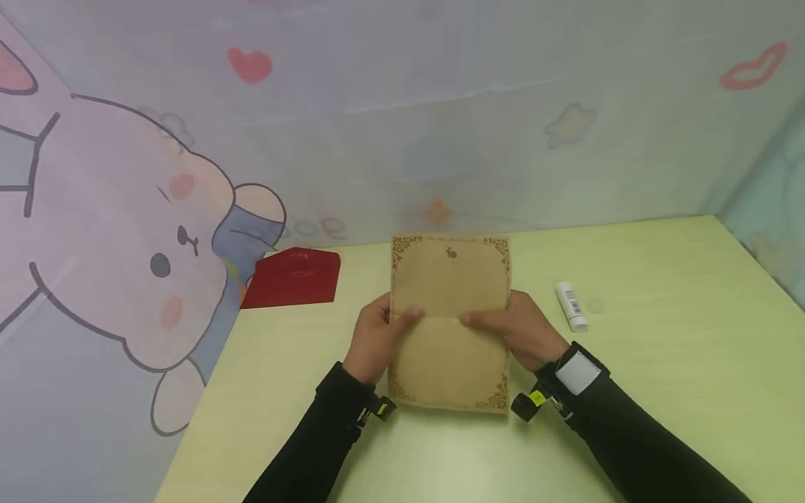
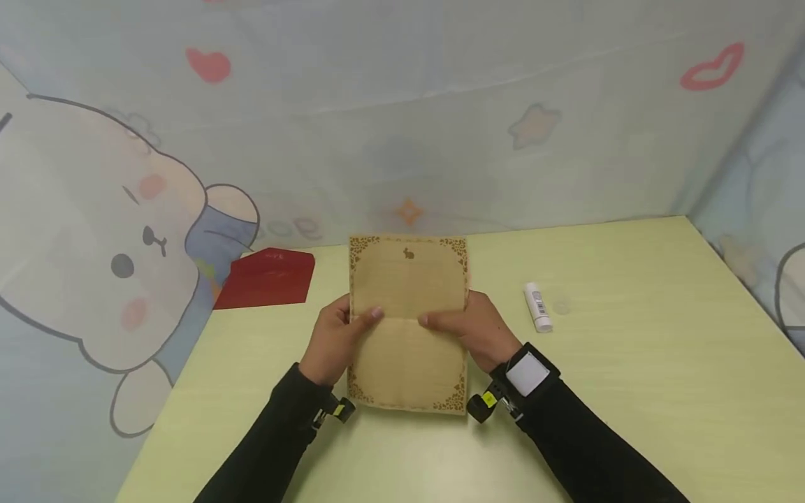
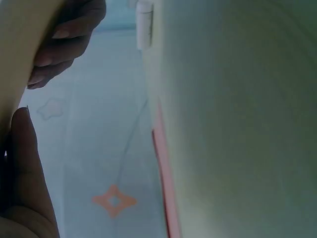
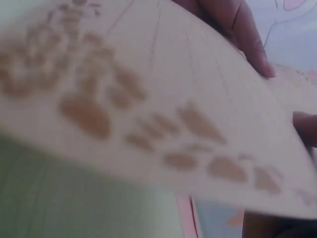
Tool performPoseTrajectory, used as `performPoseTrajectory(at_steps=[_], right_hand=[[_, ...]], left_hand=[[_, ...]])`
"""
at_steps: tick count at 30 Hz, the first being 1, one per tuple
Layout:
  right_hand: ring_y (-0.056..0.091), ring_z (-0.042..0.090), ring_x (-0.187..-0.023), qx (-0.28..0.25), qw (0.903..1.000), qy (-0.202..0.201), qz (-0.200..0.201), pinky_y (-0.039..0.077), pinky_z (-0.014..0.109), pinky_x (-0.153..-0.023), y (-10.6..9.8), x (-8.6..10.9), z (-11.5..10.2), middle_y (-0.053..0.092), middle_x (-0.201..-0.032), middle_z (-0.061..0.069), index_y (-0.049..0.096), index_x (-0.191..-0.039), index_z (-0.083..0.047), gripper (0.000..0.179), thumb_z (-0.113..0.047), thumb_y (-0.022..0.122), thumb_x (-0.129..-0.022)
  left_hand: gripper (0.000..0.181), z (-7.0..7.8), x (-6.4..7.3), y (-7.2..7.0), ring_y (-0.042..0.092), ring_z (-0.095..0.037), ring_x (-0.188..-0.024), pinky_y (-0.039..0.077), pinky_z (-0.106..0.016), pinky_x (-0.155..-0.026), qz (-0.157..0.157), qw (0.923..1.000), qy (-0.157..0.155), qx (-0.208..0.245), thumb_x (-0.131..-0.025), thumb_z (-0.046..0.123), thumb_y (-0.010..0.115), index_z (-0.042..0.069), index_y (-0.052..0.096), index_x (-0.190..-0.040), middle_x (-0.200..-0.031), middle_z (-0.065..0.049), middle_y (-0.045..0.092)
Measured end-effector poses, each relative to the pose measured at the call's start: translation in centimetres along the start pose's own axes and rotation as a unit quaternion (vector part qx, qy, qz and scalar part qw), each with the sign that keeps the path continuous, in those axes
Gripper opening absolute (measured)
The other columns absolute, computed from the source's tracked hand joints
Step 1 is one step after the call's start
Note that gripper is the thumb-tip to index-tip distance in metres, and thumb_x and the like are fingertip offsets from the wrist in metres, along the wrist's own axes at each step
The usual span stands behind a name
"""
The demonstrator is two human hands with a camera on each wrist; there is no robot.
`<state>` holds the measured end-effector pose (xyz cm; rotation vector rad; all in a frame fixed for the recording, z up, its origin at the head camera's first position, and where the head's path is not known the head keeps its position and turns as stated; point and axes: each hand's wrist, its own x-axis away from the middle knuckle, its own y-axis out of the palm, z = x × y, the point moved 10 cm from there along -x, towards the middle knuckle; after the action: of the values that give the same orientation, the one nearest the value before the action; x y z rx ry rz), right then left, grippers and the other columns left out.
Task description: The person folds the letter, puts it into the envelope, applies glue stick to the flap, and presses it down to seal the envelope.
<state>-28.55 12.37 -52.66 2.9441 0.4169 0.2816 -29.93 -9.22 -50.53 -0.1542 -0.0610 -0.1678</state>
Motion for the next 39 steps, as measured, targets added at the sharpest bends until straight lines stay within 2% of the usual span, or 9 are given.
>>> performPoseTrajectory(at_steps=[7, 13, 16, 18, 21, 24, 28, 34, 39], right_hand=[[0.083, 0.012, -0.098, 0.035, 0.9994, -0.002, -0.002, 0.070, 0.034, -0.085, -2.0, 0.4, 0.0, 0.085, -0.106, -0.008, 0.068, -0.137, -0.003, 0.038, -0.005, 0.082, -0.101], [0.078, 0.005, -0.097, -0.012, 0.9994, 0.000, -0.033, 0.065, 0.028, -0.087, -4.2, 0.5, -0.5, 0.082, -0.097, -0.015, 0.075, -0.118, -0.025, 0.023, -0.004, 0.070, -0.110], [0.074, 0.007, -0.098, -0.035, 0.9981, 0.000, -0.051, 0.066, 0.030, -0.090, -4.8, 0.7, -0.7, 0.076, -0.100, -0.011, 0.073, -0.116, -0.021, 0.018, -0.004, 0.069, -0.111], [0.073, 0.006, -0.103, -0.036, 0.9975, 0.003, -0.062, 0.067, 0.032, -0.092, -4.9, 0.7, -0.7, 0.073, -0.117, -0.005, 0.069, -0.132, -0.014, 0.021, -0.005, 0.067, -0.112], [0.076, 0.006, -0.109, -0.014, 0.9970, 0.014, -0.075, 0.068, 0.035, -0.094, -4.0, 0.6, -0.2, 0.073, -0.132, -0.001, 0.054, -0.158, -0.003, 0.048, -0.008, 0.067, -0.113], [0.080, 0.008, -0.113, -0.003, 0.9970, 0.016, -0.075, 0.068, 0.036, -0.094, -2.6, 0.3, 0.2, 0.081, -0.133, -0.004, 0.045, -0.168, 0.000, 0.062, -0.007, 0.069, -0.111], [0.083, 0.012, -0.108, -0.022, 0.9990, 0.002, -0.038, 0.069, 0.035, -0.092, -2.1, 0.0, 0.1, 0.086, -0.117, -0.009, 0.059, -0.154, -0.008, 0.048, -0.004, 0.072, -0.109], [0.082, 0.009, -0.108, -0.008, 0.9998, 0.000, -0.019, 0.069, 0.034, -0.092, -3.0, 0.3, -0.4, 0.084, -0.117, -0.014, 0.056, -0.160, -0.014, 0.053, -0.006, 0.072, -0.110], [0.073, 0.005, -0.101, 0.003, 1.0000, 0.001, -0.009, 0.066, 0.032, -0.087, -4.1, 0.5, -0.7, 0.072, -0.095, -0.018, 0.070, -0.120, -0.025, 0.021, -0.006, 0.071, -0.110]], left_hand=[[0.028, -0.2, -0.5, 0.8, 0.078, -0.011, -0.073, 0.064, -0.030, -0.067, -0.010, 0.9998, 0.017, 0.009, -0.105, 0.018, 0.083, -0.003, 0.079, -0.122, -0.087, -0.001, 0.083], [0.030, -0.3, -0.6, -0.2, 0.081, -0.010, -0.082, 0.066, -0.029, -0.075, 0.003, 0.9999, 0.005, 0.015, -0.105, 0.017, 0.083, -0.001, 0.079, -0.129, -0.100, -0.009, 0.087], [0.030, -0.1, -0.5, -0.8, 0.081, -0.010, -0.083, 0.066, -0.028, -0.076, 0.016, 0.9997, 0.006, 0.020, -0.106, 0.017, 0.083, -0.001, 0.079, -0.129, -0.101, -0.009, 0.088], [0.029, -0.1, -0.5, -0.9, 0.081, -0.010, -0.082, 0.066, -0.028, -0.074, 0.020, 0.9994, 0.008, 0.028, -0.105, 0.017, 0.083, 0.000, 0.079, -0.129, -0.098, -0.006, 0.087], [0.027, 0.0, -0.5, -0.1, 0.081, -0.011, -0.080, 0.066, -0.028, -0.072, 0.011, 0.9989, 0.013, 0.043, -0.106, 0.016, 0.082, -0.001, 0.079, -0.128, -0.093, -0.001, 0.086], [0.030, 0.2, -0.4, 1.0, 0.082, -0.012, -0.080, 0.067, -0.030, -0.072, -0.011, 0.9989, 0.019, 0.042, -0.106, 0.019, 0.082, -0.001, 0.079, -0.128, -0.093, 0.000, 0.086], [0.031, 0.4, -0.3, 1.2, 0.082, -0.011, -0.082, 0.067, -0.030, -0.074, -0.026, 0.9990, 0.013, 0.035, -0.105, 0.017, 0.083, 0.000, 0.079, -0.129, -0.098, -0.005, 0.088], [0.017, 0.8, -0.2, -1.1, 0.077, -0.006, -0.083, 0.066, -0.024, -0.078, -0.014, 0.9995, 0.014, 0.026, -0.104, 0.002, 0.079, -0.006, 0.078, -0.119, -0.089, 0.006, 0.084], [0.013, 1.0, -0.4, -2.7, 0.077, -0.005, -0.079, 0.066, -0.024, -0.074, -0.004, 0.9994, 0.023, 0.024, -0.105, 0.002, 0.078, -0.006, 0.078, -0.115, -0.084, 0.012, 0.082]])
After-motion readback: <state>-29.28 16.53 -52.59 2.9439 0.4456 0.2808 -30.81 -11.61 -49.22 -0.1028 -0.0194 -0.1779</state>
